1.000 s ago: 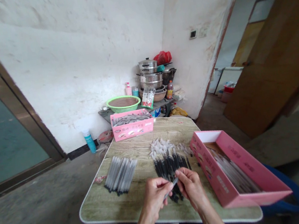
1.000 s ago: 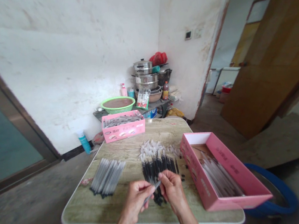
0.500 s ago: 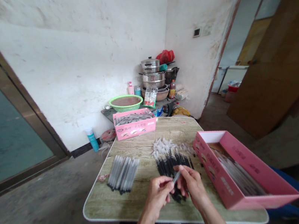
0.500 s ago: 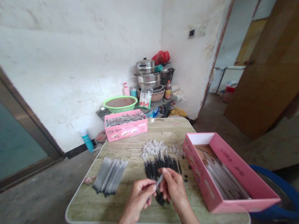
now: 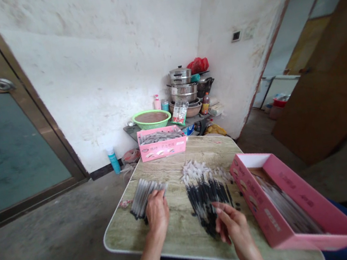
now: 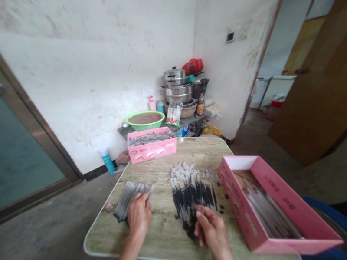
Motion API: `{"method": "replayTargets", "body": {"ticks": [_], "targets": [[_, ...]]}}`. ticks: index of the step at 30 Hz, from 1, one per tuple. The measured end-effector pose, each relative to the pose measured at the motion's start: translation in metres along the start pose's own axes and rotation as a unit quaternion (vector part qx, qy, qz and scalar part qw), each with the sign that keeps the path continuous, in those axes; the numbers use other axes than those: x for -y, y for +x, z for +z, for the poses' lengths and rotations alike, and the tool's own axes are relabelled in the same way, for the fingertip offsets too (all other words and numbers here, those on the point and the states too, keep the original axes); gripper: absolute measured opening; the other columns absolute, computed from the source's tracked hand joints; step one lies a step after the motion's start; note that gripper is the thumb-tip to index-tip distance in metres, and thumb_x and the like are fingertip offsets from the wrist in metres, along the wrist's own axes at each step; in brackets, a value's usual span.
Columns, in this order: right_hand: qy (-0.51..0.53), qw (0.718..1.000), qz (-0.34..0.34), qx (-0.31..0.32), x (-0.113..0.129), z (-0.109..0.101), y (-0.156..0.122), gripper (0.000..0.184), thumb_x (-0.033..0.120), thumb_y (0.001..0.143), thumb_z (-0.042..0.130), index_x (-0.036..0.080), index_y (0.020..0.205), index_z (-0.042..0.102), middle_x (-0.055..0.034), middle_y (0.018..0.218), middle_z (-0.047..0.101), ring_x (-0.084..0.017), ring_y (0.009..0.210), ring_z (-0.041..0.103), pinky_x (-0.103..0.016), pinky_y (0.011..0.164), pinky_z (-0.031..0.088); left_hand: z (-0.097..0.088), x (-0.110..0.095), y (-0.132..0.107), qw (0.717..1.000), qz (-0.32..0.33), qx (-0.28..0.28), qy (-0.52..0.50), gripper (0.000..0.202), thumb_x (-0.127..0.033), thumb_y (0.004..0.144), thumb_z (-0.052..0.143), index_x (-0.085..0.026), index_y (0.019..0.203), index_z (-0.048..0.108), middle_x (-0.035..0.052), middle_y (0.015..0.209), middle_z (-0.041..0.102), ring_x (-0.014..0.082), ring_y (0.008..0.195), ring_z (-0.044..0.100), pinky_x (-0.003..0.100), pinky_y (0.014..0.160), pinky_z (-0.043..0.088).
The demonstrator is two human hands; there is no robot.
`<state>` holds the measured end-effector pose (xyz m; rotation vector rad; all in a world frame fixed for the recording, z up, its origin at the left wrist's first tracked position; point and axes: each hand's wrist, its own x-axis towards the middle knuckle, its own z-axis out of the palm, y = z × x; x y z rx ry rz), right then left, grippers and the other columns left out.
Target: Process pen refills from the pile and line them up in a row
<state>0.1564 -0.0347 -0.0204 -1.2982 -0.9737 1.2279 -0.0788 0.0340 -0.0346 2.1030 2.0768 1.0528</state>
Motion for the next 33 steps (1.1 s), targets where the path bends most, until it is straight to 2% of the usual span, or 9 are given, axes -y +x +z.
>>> {"method": "replayTargets", "body": {"ticks": [4, 10, 16, 25, 33], "targets": [[0.0, 1.0, -0.006, 0.001, 0.005, 0.0, -0.001, 0.052, 0.055, 0.077, 0.061, 0.011, 0.106, 0.058, 0.0033, 0.044, 0.056, -0.007, 0.026, 0.04, -0.015, 0.026, 0.02, 0.003, 0.003, 0.0, 0.999, 0.028, 0.012, 0.039, 0.034, -0.007, 0.076, 0.049, -0.019, 0.1, 0.069, 0.0082, 0.092, 0.067, 0.0245, 0.088, 0.059, 0.034, 0.082, 0.044], [-0.008, 1.0, -0.002, -0.005, 0.002, -0.004, -0.002, 0.053, 0.055, 0.077, 0.061, 0.012, 0.106, 0.058, 0.003, 0.044, 0.057, -0.008, 0.026, 0.04, -0.016, 0.026, 0.02, 0.0, 0.002, -0.001, 0.998, 0.035, 0.009, 0.06, 0.034, -0.012, 0.077, 0.054, -0.024, 0.105, 0.07, 0.0074, 0.115, 0.065, 0.0279, 0.105, 0.053, 0.04, 0.089, 0.038], [-0.006, 1.0, 0.001, -0.003, -0.002, -0.004, -0.003, 0.051, 0.054, 0.078, 0.06, 0.012, 0.107, 0.057, 0.0036, 0.045, 0.057, -0.007, 0.026, 0.039, -0.015, 0.026, 0.02, 0.004, 0.0, -0.002, 0.996, 0.07, 0.036, 0.033, 0.035, -0.013, 0.077, 0.056, -0.024, 0.109, 0.068, 0.006, 0.113, 0.067, 0.0258, 0.108, 0.053, 0.039, 0.097, 0.034], [-0.014, 1.0, 0.001, 0.002, -0.004, -0.005, -0.006, 0.051, 0.052, 0.079, 0.059, 0.011, 0.109, 0.056, 0.0029, 0.046, 0.057, -0.006, 0.026, 0.039, -0.015, 0.026, 0.02, 0.009, 0.009, -0.001, 0.995, 0.06, -0.003, 0.078, 0.036, -0.01, 0.078, 0.051, -0.021, 0.108, 0.069, 0.0087, 0.113, 0.066, 0.0273, 0.108, 0.054, 0.04, 0.098, 0.034], [-0.049, 0.999, -0.003, -0.013, -0.005, -0.009, -0.008, 0.05, 0.054, 0.079, 0.057, 0.011, 0.105, 0.058, 0.0026, 0.044, 0.056, -0.007, 0.026, 0.038, -0.017, 0.027, 0.02, 0.013, 0.016, 0.0, 0.996, 0.044, -0.004, 0.072, 0.037, -0.01, 0.077, 0.051, -0.02, 0.108, 0.069, 0.0094, 0.116, 0.065, 0.0282, 0.109, 0.054, 0.041, 0.098, 0.034]]}}
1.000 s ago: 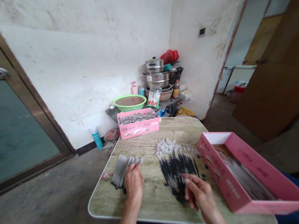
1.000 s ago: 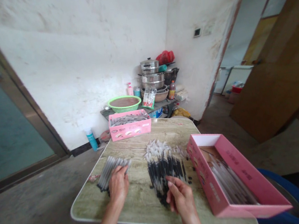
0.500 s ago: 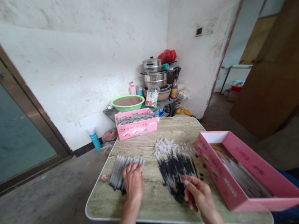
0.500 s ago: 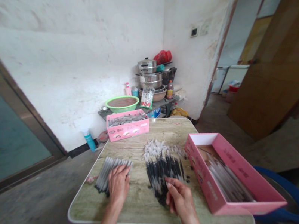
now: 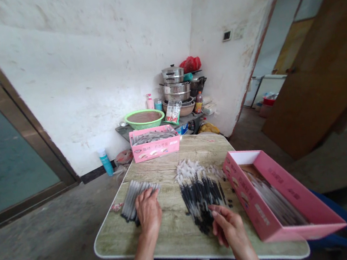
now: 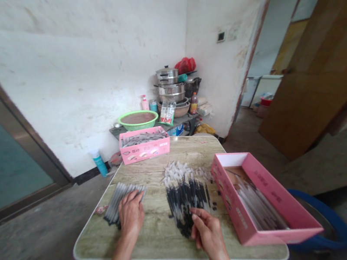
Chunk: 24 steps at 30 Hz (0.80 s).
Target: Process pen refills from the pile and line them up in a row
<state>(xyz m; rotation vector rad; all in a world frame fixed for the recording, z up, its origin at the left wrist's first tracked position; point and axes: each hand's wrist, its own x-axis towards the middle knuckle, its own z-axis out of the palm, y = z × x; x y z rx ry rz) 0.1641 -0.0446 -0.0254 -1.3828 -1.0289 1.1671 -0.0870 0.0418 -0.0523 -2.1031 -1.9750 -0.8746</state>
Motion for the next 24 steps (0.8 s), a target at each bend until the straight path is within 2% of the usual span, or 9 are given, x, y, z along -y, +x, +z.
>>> {"method": "replayTargets", "body": {"ticks": [2, 4, 6, 8, 10, 12, 17, 24], "targets": [[-0.05, 0.998, -0.023, -0.023, -0.002, -0.007, 0.002, 0.049, 0.052, 0.078, 0.057, 0.01, 0.102, 0.061, 0.0024, 0.044, 0.055, -0.009, 0.027, 0.04, -0.019, 0.028, 0.025, -0.002, -0.001, 0.001, 1.0, -0.006, -0.001, -0.009, 0.037, -0.011, 0.076, 0.054, -0.018, 0.109, 0.068, 0.011, 0.117, 0.064, 0.0296, 0.11, 0.054, 0.044, 0.099, 0.035], [-0.14, 0.986, -0.063, -0.062, -0.006, -0.017, 0.005, 0.044, 0.048, 0.079, 0.056, 0.01, 0.099, 0.064, 0.0004, 0.045, 0.056, -0.014, 0.033, 0.048, -0.023, 0.033, 0.033, -0.006, -0.006, 0.003, 0.999, -0.005, -0.012, -0.034, 0.038, -0.014, 0.075, 0.057, -0.018, 0.112, 0.067, 0.0123, 0.119, 0.063, 0.031, 0.111, 0.053, 0.047, 0.099, 0.035], [-0.259, 0.956, -0.098, -0.1, -0.009, -0.029, 0.008, 0.039, 0.042, 0.08, 0.052, 0.01, 0.098, 0.066, -0.0042, 0.052, 0.063, -0.02, 0.045, 0.059, -0.027, 0.043, 0.042, -0.008, -0.016, 0.002, 0.996, 0.011, -0.027, -0.087, 0.04, -0.016, 0.076, 0.058, -0.018, 0.115, 0.064, 0.0127, 0.12, 0.062, 0.0307, 0.112, 0.053, 0.047, 0.099, 0.037], [-0.368, 0.915, -0.111, -0.122, -0.011, -0.038, 0.011, 0.034, 0.035, 0.083, 0.048, 0.011, 0.101, 0.066, -0.01, 0.071, 0.071, -0.025, 0.064, 0.067, -0.03, 0.057, 0.047, -0.009, -0.03, -0.001, 0.986, 0.031, -0.031, -0.16, 0.04, -0.016, 0.079, 0.054, -0.017, 0.118, 0.062, 0.0124, 0.12, 0.062, 0.0283, 0.112, 0.054, 0.045, 0.098, 0.041], [-0.445, 0.88, -0.095, -0.133, -0.011, -0.043, 0.013, 0.033, 0.029, 0.085, 0.044, 0.013, 0.105, 0.065, -0.0126, 0.088, 0.073, -0.027, 0.08, 0.069, -0.03, 0.067, 0.048, -0.006, -0.047, -0.007, 0.973, 0.042, -0.014, -0.225, 0.039, -0.015, 0.082, 0.05, -0.017, 0.12, 0.06, 0.0116, 0.119, 0.062, 0.0255, 0.111, 0.055, 0.041, 0.097, 0.044], [-0.498, 0.854, -0.069, -0.136, -0.008, -0.043, 0.016, 0.032, 0.026, 0.089, 0.04, 0.015, 0.107, 0.064, -0.0118, 0.095, 0.073, -0.026, 0.087, 0.069, -0.029, 0.071, 0.048, -0.001, -0.063, -0.016, 0.961, 0.048, 0.012, -0.272, 0.039, -0.015, 0.084, 0.048, -0.018, 0.121, 0.06, 0.0104, 0.118, 0.063, 0.0236, 0.109, 0.058, 0.038, 0.095, 0.046], [-0.612, 0.78, -0.03, -0.125, 0.004, -0.032, 0.029, 0.029, 0.027, 0.093, 0.039, 0.019, 0.102, 0.066, -0.0099, 0.086, 0.075, -0.023, 0.08, 0.071, -0.026, 0.063, 0.047, 0.013, -0.081, -0.032, 0.946, 0.059, 0.036, -0.316, 0.036, -0.017, 0.087, 0.046, -0.021, 0.118, 0.062, 0.0083, 0.111, 0.067, 0.0215, 0.101, 0.063, 0.034, 0.091, 0.049], [-0.654, 0.748, -0.028, -0.111, 0.011, -0.021, 0.047, 0.023, 0.017, 0.088, 0.045, 0.013, 0.082, 0.067, -0.0156, 0.075, 0.073, -0.027, 0.072, 0.071, -0.03, 0.059, 0.048, 0.01, -0.079, -0.032, 0.942, 0.05, 0.02, -0.331, 0.034, -0.018, 0.086, 0.048, -0.023, 0.115, 0.065, 0.0078, 0.107, 0.069, 0.0218, 0.098, 0.064, 0.033, 0.089, 0.05]]}}
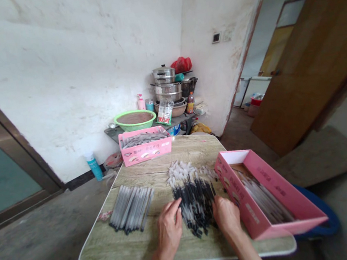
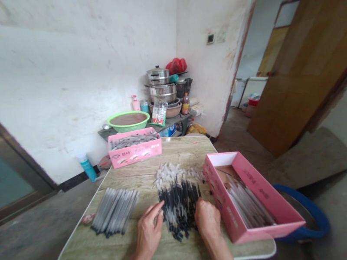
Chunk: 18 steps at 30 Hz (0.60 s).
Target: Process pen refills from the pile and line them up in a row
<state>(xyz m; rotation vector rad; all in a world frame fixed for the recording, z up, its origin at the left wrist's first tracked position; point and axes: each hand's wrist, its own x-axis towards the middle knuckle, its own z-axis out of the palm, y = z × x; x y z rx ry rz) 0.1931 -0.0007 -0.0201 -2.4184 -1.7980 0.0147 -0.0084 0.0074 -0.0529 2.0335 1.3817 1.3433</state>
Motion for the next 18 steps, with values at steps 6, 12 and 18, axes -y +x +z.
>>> {"method": "replayTargets", "body": {"ticks": [6, 12, 18], "targets": [[-0.003, 1.0, 0.011, -0.007, 0.001, -0.005, 0.004, 0.02, 0.015, 0.085, 0.047, 0.012, 0.08, 0.067, -0.0165, 0.076, 0.073, -0.026, 0.073, 0.071, -0.028, 0.059, 0.047, 0.003, -0.019, 0.007, 0.992, -0.058, 0.014, -0.11, 0.028, -0.026, 0.087, 0.05, -0.022, 0.108, 0.068, 0.0089, 0.101, 0.071, 0.0215, 0.089, 0.066, 0.032, 0.081, 0.052], [0.038, 0.999, -0.003, -0.029, 0.016, -0.015, -0.023, 0.016, 0.022, 0.086, 0.049, 0.019, 0.08, 0.064, -0.0068, 0.07, 0.073, -0.02, 0.067, 0.07, -0.022, 0.054, 0.041, 0.024, -0.038, 0.018, 0.908, -0.243, 0.11, -0.323, 0.044, -0.043, 0.08, 0.059, -0.012, 0.111, 0.062, 0.0082, 0.077, 0.069, 0.0176, 0.062, 0.065, 0.025, 0.051, 0.052], [0.174, 0.981, -0.086, -0.018, 0.019, -0.038, -0.06, 0.014, 0.025, 0.086, 0.053, 0.021, 0.079, 0.063, -0.0025, 0.064, 0.071, -0.017, 0.059, 0.067, -0.02, 0.052, 0.037, 0.026, -0.039, 0.018, 0.842, -0.296, 0.15, -0.424, 0.033, -0.046, 0.074, 0.065, -0.013, 0.076, 0.061, 0.0014, 0.061, 0.062, 0.011, 0.047, 0.055, 0.018, 0.038, 0.039]]}}
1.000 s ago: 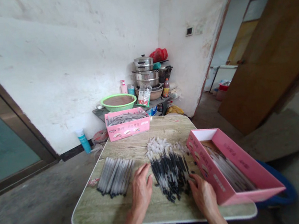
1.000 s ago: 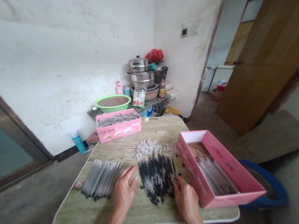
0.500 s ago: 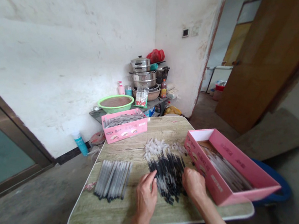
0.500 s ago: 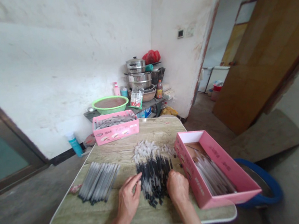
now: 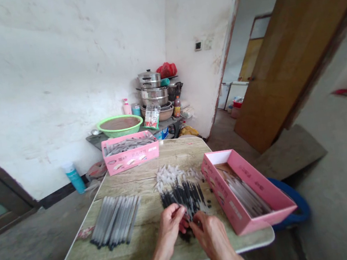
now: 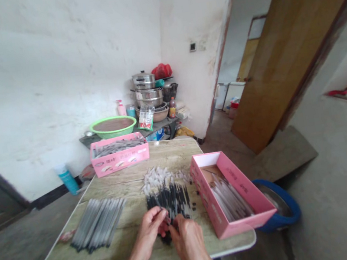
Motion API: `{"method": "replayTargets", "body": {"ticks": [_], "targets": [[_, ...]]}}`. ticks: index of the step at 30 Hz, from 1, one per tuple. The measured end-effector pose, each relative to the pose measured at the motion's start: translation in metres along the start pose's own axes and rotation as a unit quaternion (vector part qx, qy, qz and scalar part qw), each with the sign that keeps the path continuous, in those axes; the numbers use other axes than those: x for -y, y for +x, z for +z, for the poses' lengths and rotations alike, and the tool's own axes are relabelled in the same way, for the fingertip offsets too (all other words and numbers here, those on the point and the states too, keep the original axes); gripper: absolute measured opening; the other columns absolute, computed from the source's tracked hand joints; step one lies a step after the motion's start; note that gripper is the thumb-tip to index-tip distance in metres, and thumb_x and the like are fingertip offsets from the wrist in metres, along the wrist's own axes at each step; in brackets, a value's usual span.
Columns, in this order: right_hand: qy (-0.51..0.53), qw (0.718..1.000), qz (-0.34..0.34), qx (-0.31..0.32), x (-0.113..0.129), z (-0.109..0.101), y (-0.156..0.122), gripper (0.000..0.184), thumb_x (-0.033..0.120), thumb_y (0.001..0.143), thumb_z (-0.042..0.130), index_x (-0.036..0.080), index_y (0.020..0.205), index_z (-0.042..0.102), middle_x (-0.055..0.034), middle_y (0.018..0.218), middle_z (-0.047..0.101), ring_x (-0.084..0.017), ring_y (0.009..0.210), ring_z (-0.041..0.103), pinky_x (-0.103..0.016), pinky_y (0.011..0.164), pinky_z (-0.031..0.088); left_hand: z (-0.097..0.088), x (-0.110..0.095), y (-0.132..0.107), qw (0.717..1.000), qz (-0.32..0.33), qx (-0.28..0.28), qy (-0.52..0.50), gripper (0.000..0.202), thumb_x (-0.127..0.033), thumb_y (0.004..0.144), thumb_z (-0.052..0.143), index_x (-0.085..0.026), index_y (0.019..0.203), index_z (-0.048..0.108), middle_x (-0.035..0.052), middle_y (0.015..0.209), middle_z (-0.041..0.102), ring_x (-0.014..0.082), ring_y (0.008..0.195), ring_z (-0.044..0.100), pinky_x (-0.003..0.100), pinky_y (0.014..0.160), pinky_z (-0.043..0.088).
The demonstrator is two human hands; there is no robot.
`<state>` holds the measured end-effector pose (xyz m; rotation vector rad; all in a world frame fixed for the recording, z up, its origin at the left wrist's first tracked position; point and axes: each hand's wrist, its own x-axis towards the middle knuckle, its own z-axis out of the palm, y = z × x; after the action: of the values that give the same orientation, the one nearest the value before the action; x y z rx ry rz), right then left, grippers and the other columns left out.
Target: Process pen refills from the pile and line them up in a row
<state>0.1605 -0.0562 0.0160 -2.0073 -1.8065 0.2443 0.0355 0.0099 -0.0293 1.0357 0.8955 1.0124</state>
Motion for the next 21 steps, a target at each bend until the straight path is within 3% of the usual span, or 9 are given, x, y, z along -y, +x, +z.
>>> {"method": "replayTargets", "body": {"ticks": [4, 6, 8, 9, 13, 17, 21], "targets": [[0.036, 0.997, 0.004, -0.074, -0.035, -0.064, 0.011, 0.025, 0.037, 0.09, 0.046, 0.021, 0.094, 0.065, -0.0036, 0.072, 0.072, -0.018, 0.064, 0.067, -0.022, 0.059, 0.042, -0.018, -0.001, 0.001, 0.997, 0.024, -0.075, -0.027, 0.035, -0.047, 0.07, 0.069, -0.014, 0.077, 0.06, 0.0006, 0.06, 0.062, 0.0105, 0.046, 0.053, 0.018, 0.039, 0.04], [-0.051, 0.993, 0.057, -0.091, -0.066, -0.097, 0.028, 0.027, 0.038, 0.09, 0.045, 0.022, 0.098, 0.066, -0.0058, 0.082, 0.073, -0.02, 0.074, 0.068, -0.024, 0.063, 0.043, -0.026, 0.0, 0.002, 0.993, 0.04, -0.106, -0.041, 0.035, -0.047, 0.069, 0.07, -0.014, 0.076, 0.059, 0.0003, 0.06, 0.062, 0.0107, 0.046, 0.053, 0.018, 0.039, 0.04], [-0.192, 0.974, 0.115, -0.043, -0.097, -0.12, 0.049, 0.027, 0.034, 0.09, 0.044, 0.023, 0.101, 0.065, -0.0073, 0.088, 0.072, -0.022, 0.084, 0.067, -0.025, 0.066, 0.043, -0.031, 0.002, 0.003, 0.989, 0.05, -0.124, -0.055, 0.036, -0.047, 0.068, 0.071, -0.014, 0.077, 0.059, 0.0001, 0.06, 0.063, 0.011, 0.047, 0.053, 0.019, 0.04, 0.041], [-0.215, 0.968, 0.127, -0.023, -0.112, -0.126, 0.058, 0.023, 0.029, 0.087, 0.049, 0.02, 0.097, 0.067, -0.0095, 0.088, 0.072, -0.024, 0.087, 0.067, -0.027, 0.068, 0.043, -0.032, 0.003, 0.003, 0.988, 0.053, -0.129, -0.062, 0.036, -0.047, 0.067, 0.072, -0.014, 0.077, 0.06, 0.0, 0.06, 0.063, 0.0112, 0.047, 0.053, 0.019, 0.04, 0.041], [-0.251, 0.958, 0.128, 0.044, -0.148, -0.12, 0.082, 0.015, 0.015, 0.073, 0.063, 0.013, 0.087, 0.069, -0.0146, 0.097, 0.07, -0.026, 0.095, 0.065, -0.028, 0.074, 0.043, -0.031, 0.005, 0.002, 0.987, 0.059, -0.131, -0.076, 0.036, -0.046, 0.066, 0.073, -0.014, 0.077, 0.06, 0.0, 0.06, 0.063, 0.0114, 0.047, 0.054, 0.019, 0.04, 0.041], [-0.262, 0.953, 0.116, 0.095, -0.16, -0.101, 0.087, 0.025, 0.008, 0.071, 0.063, 0.013, 0.095, 0.069, -0.0152, 0.104, 0.069, -0.025, 0.1, 0.064, -0.028, 0.077, 0.044, -0.031, 0.004, 0.002, 0.987, 0.063, -0.125, -0.073, 0.035, -0.045, 0.068, 0.072, -0.013, 0.078, 0.061, 0.0004, 0.06, 0.063, 0.011, 0.047, 0.054, 0.018, 0.04, 0.041], [-0.264, 0.951, 0.113, 0.116, -0.167, -0.094, 0.089, 0.03, 0.006, 0.073, 0.059, 0.015, 0.1, 0.068, -0.0139, 0.107, 0.069, -0.025, 0.102, 0.064, -0.028, 0.077, 0.044, -0.031, 0.003, 0.002, 0.989, 0.072, -0.115, -0.065, 0.034, -0.045, 0.07, 0.07, -0.013, 0.079, 0.062, 0.0004, 0.06, 0.063, 0.0097, 0.047, 0.054, 0.018, 0.04, 0.041]]}}
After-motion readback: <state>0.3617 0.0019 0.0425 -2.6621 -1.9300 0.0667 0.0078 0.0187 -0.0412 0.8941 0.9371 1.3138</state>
